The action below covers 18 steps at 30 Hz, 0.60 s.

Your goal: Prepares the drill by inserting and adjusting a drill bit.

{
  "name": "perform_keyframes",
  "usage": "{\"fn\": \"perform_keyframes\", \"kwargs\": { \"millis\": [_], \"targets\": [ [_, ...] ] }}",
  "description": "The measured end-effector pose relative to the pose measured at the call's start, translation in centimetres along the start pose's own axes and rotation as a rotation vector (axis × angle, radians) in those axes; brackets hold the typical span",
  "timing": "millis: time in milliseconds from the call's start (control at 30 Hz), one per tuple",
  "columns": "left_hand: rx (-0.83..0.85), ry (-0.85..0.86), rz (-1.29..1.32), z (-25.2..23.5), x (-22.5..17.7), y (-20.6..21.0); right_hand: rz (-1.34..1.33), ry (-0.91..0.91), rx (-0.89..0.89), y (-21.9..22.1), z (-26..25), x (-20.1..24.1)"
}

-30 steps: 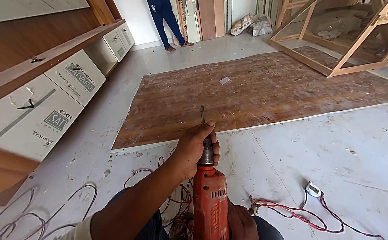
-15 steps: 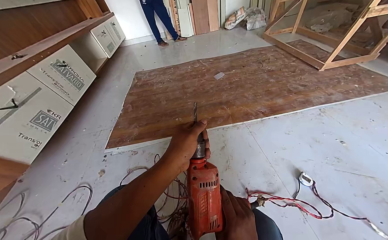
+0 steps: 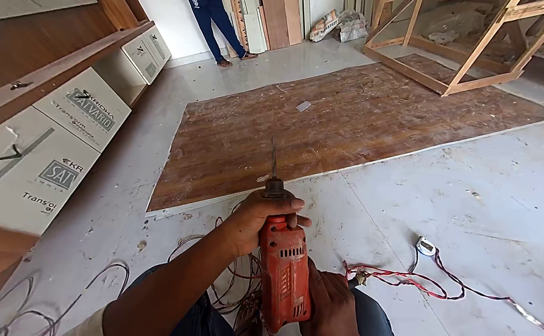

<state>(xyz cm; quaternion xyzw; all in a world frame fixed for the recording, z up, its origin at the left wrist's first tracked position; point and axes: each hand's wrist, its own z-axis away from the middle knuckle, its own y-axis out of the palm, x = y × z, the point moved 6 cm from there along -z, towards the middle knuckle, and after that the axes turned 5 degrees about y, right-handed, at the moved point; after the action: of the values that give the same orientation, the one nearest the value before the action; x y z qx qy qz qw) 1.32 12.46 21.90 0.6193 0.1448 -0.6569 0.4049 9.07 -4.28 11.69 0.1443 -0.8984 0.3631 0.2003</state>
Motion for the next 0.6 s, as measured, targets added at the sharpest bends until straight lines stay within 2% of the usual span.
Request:
{"fn": "perform_keyframes", "kwargs": {
  "millis": [200,367,600],
  "targets": [
    [-0.135,0.100,-0.107,0.1,0.7,0.4,0.204,-0.034,-0.050,-0.5,-0.1,-0.1],
    [0.079,0.126,-0.078,0.1,1.3,0.5,0.018,0.038,0.058,-0.3,-0.1,0.4],
    [-0.051,0.176,-0.155,0.0,1.1,0.4,0.002,0.019,0.088,-0.8,-0.3,0.1]
  ]
}}
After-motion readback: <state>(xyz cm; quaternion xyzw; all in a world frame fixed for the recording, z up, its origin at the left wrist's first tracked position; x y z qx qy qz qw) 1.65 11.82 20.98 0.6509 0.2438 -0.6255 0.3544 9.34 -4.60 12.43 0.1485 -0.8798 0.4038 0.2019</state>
